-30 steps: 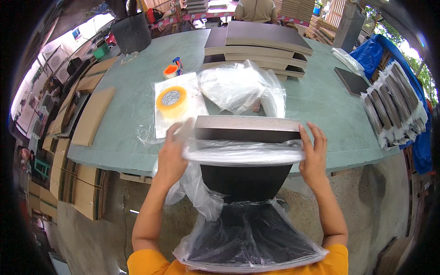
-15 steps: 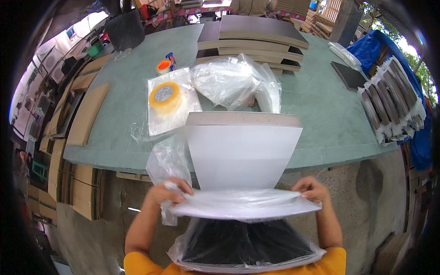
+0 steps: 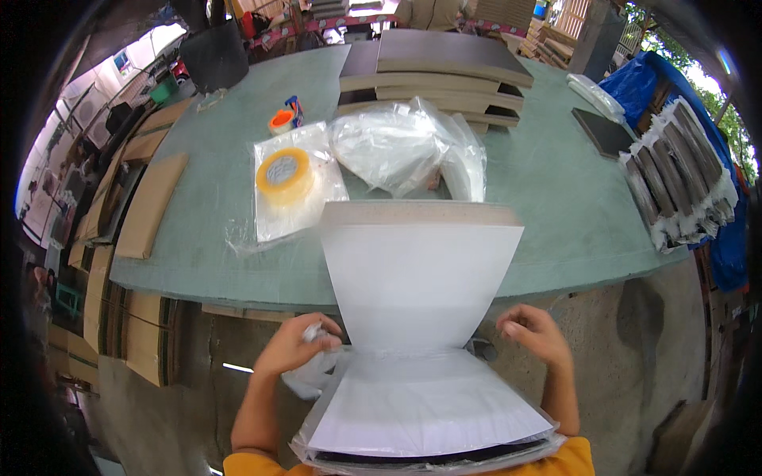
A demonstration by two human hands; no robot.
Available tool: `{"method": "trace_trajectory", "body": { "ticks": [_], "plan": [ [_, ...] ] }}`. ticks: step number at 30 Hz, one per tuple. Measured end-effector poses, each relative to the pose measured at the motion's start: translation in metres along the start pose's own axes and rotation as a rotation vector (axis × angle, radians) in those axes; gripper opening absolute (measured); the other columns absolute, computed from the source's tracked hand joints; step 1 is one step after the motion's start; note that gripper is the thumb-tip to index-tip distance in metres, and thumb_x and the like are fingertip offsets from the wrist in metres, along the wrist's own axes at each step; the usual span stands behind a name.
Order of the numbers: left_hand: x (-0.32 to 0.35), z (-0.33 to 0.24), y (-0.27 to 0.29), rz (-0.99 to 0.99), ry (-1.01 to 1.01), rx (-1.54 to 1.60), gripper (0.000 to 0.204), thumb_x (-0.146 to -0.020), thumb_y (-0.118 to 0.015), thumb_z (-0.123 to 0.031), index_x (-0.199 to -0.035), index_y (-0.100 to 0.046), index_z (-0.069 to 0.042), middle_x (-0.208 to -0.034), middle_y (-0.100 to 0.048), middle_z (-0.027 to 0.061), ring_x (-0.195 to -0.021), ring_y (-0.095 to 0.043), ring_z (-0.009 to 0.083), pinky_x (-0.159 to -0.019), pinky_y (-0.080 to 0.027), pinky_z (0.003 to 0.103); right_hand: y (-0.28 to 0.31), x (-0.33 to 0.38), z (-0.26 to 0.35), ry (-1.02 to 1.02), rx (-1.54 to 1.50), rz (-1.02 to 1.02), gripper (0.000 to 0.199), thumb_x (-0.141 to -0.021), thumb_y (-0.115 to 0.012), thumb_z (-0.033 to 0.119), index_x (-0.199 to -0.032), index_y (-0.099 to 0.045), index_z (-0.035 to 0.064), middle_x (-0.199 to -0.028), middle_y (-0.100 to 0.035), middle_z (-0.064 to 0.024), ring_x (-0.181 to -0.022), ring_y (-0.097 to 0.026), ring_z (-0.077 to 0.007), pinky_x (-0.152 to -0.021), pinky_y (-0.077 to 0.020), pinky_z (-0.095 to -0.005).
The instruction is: The person wraps black paper blocks in plastic sheets by hand, folding the plastic over the edges and securing them.
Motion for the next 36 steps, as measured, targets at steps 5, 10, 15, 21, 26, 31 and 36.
{"method": "trace_trajectory", "body": {
  "ticks": [5,10,15,21,26,31,36],
  "plan": [
    [0.03,-0.072,-0.074,1.06,-0.341,0.278,0.017,-0.074,-0.056,-0.003,-0.091,-0.056,0.0,-0.089,-0.058,0.0124,-0.081,-0.056,0.0225,-0.075,-0.043,0.03,-0.093,0.037,0.028,0.457,-0.154,1.337,0.044,-0.088,-0.042,0.025,-0.123,-0.035,-0.0003,-0.129,-0.032,-0.018,-0.121,-0.028,-0.0277,-0.1,-0.0205,-0.0374],
    [-0.028,0.13,-0.154,0.307,-0.125,-0.243,0.02,-0.074,-0.053,-0.012,-0.089,-0.055,0.0,-0.086,-0.057,0.0183,-0.084,-0.055,0.0327,-0.073,-0.043,0.037,-0.113,-0.017,-0.18,0.073,0.797,0.531,0.059,-0.087,-0.034,0.044,-0.129,-0.027,0.0032,-0.136,-0.019,-0.0154,-0.127,-0.014,-0.028,-0.102,-0.013,-0.0343],
    [-0.072,0.003,-0.127,0.134,-0.319,-0.052,0.011,-0.073,-0.054,-0.008,-0.081,-0.054,0.0,-0.074,-0.057,0.014,-0.075,-0.057,0.023,-0.066,-0.044,0.034,-0.105,-0.056,-0.068,0.233,0.327,0.555,0.054,-0.081,-0.047,0.046,-0.1,-0.054,-0.0049,-0.092,-0.059,-0.0195,-0.089,-0.055,-0.0287,-0.079,-0.042,-0.0325],
    [-0.087,-0.1,-0.024,-0.317,-0.268,0.469,0.035,-0.085,-0.048,-0.036,-0.073,-0.052,-0.003,-0.06,-0.052,0.0033,-0.049,-0.049,0.0082,-0.044,-0.039,0.021,-0.067,-0.051,0.02,0.237,-0.132,0.486,0.021,-0.073,-0.065,0.017,-0.08,-0.057,0.0001,-0.077,-0.058,-0.0026,-0.069,-0.051,-0.0078,-0.064,-0.0416,-0.0241],
    [-0.075,-0.089,-0.011,-0.347,-0.112,0.399,0.032,-0.085,-0.049,-0.033,-0.071,-0.051,-0.005,-0.057,-0.05,0.0006,-0.045,-0.043,0.004,-0.037,-0.032,0.018,-0.054,-0.038,0.019,0.482,0.063,0.579,0.026,-0.068,-0.068,0.015,-0.085,-0.055,-0.0006,-0.078,-0.058,-0.0042,-0.068,-0.052,-0.0117,-0.067,-0.0415,-0.0234],
    [-0.088,-0.09,-0.034,-0.305,-0.226,0.296,0.027,-0.085,-0.049,-0.029,-0.074,-0.053,-0.005,-0.058,-0.051,0.0006,-0.043,-0.041,0.0041,-0.035,-0.03,0.018,-0.064,-0.039,0.042,0.386,0.222,0.281,0.029,-0.066,-0.069,0.019,-0.085,-0.058,0.0006,-0.08,-0.058,-0.0081,-0.07,-0.053,-0.016,-0.067,-0.0423,-0.0253],
    [-0.082,-0.094,0.006,-0.64,-0.254,-0.044,0.027,-0.085,-0.048,-0.027,-0.075,-0.055,-0.003,-0.058,-0.051,0.0016,-0.054,-0.048,0.007,-0.046,-0.038,0.021,-0.055,-0.037,0.033,0.115,0.415,0.443,0.022,-0.067,-0.071,0.017,-0.079,-0.062,0.0017,-0.069,-0.059,-0.0045,-0.061,-0.051,-0.0121,-0.063,-0.0431,-0.0245]
  ]
}}
Point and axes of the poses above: each hand's wrist, its own x-axis away from the middle knuckle, its own y-axis out of the back of the hand, z = x × y, the point moved 3 cm from there along -x, towards the middle knuckle
